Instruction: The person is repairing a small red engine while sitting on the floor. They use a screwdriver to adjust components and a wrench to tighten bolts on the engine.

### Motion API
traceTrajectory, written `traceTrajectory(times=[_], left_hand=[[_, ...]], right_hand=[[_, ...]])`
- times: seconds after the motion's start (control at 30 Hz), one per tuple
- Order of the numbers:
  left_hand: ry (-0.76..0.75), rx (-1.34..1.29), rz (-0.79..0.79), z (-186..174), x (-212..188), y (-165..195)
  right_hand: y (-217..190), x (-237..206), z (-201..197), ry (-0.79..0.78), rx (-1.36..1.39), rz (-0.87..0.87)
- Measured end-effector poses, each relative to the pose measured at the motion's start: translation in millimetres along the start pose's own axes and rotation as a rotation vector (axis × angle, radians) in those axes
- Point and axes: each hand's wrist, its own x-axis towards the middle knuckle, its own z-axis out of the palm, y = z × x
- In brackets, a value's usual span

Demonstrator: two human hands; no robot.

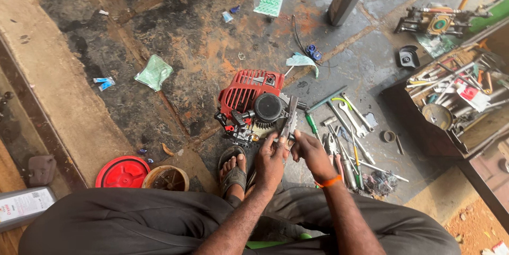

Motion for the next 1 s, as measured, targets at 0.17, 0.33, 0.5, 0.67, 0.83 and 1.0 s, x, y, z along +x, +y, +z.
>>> traceTrajectory(times=[0.17, 0.33, 0.5, 0.67, 0.83, 1.0], left_hand=[[-0.046, 0.024, -0.018, -3, 0, 2], [-0.047, 0.066, 0.032, -5, -1, 1], [-0.062, 0.159, 0.075, -5, 0, 2], [-0.072, 0.245, 0.034, -6, 1, 5], [-0.140, 0.206, 0.046, -9, 2, 12], [-0.192, 0.248, 0.019, -16, 2, 18]], right_hand=[[2, 1, -5, -0.088, -0.018, -0.117], [5, 3, -1, 0.080, -0.137, 0.041], [2, 2, -1, -0.129, -0.098, -0.234], [0, 3, -4, 0.066, -0.115, 0.149], [4, 0, -4, -0.103, -0.194, -0.233], [4, 3, 1, 0.044, -0.091, 0.110]])
